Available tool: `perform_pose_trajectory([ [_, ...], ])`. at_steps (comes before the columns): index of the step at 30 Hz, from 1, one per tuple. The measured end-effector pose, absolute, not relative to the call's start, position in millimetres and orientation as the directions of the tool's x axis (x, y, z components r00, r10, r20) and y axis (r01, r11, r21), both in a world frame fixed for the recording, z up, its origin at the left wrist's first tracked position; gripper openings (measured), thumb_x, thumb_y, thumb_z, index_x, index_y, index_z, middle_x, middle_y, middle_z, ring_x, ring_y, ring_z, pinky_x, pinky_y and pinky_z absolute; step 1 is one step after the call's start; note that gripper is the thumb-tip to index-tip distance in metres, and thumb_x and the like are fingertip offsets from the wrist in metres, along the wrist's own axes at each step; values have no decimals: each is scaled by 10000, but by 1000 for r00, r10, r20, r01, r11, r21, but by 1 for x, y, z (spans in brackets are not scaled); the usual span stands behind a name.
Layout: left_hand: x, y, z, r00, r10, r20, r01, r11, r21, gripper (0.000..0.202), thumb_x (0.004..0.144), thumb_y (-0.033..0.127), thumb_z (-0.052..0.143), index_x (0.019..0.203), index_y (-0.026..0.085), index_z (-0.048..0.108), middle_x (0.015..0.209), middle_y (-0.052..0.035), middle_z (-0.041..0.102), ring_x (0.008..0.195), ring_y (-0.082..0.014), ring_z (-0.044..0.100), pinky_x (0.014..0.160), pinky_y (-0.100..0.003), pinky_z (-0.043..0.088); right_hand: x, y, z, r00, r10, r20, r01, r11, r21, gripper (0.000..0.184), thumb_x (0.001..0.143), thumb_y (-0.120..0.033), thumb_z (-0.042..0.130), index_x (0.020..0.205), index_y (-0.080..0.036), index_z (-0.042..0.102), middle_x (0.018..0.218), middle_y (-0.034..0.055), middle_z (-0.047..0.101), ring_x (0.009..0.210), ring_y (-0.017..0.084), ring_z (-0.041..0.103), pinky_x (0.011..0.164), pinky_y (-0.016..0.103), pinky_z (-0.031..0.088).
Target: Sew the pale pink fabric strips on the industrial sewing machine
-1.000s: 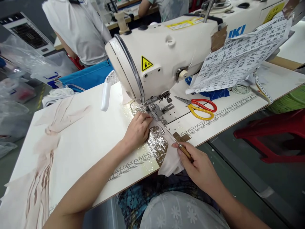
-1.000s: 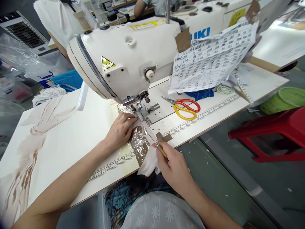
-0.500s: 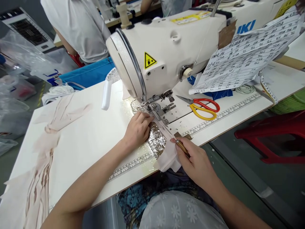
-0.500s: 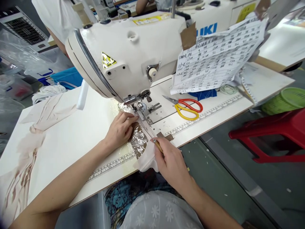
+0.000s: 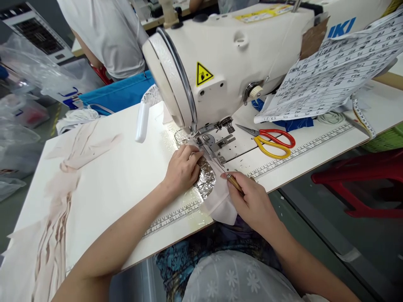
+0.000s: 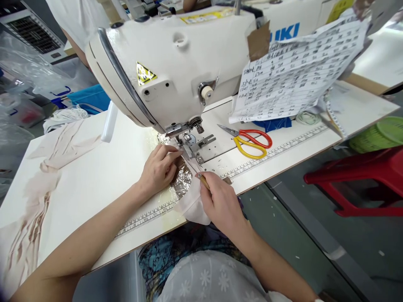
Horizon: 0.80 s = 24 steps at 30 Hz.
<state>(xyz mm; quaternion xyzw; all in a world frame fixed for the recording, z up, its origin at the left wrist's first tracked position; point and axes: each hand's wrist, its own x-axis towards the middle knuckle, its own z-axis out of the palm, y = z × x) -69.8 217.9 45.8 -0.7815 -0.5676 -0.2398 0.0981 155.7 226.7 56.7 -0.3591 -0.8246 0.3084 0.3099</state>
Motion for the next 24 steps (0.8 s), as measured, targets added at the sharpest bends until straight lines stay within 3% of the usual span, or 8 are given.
perform_pose_trajectory([
  [4, -67, 217, 47, 277, 833, 479, 916, -380, 130, 280, 892, 89, 431, 1068, 165, 635, 1044, -104, 634, 978, -245, 575, 782, -411, 543, 153, 229, 55, -556, 787, 268, 404, 538, -740, 185, 973, -199, 413, 1047, -183, 582, 991, 102, 731, 844, 223, 704, 678, 301, 532],
  [10, -65, 218, 48, 236, 874, 425, 951, -297, 82, 287, 889, 108, 452, 1072, 132, 672, 1079, -134, 629, 1005, -273, 578, 790, -420, 537, 148, 233, 54, -561, 779, 280, 422, 560, -713, 202, 970, -213, 415, 1056, -172, 593, 935, 104, 732, 799, 232, 703, 636, 306, 525],
  [19, -65, 222, 51, 170, 932, 320, 981, -189, 29, 327, 880, 137, 464, 1150, 112, 646, 1158, -158, 608, 1043, -290, 562, 802, -420, 523, 139, 239, 47, -563, 731, 387, 402, 650, -644, 202, 963, -203, 425, 1065, -176, 597, 1015, 129, 742, 917, 258, 711, 738, 337, 555],
  [24, -67, 223, 47, 190, 920, 342, 976, -215, 36, 364, 886, 144, 430, 1189, 78, 622, 1149, -180, 603, 1040, -298, 549, 799, -437, 525, 140, 234, 56, -567, 717, 405, 308, 641, -703, 191, 969, -193, 438, 1088, -195, 588, 1026, 106, 737, 933, 226, 705, 784, 318, 554],
])
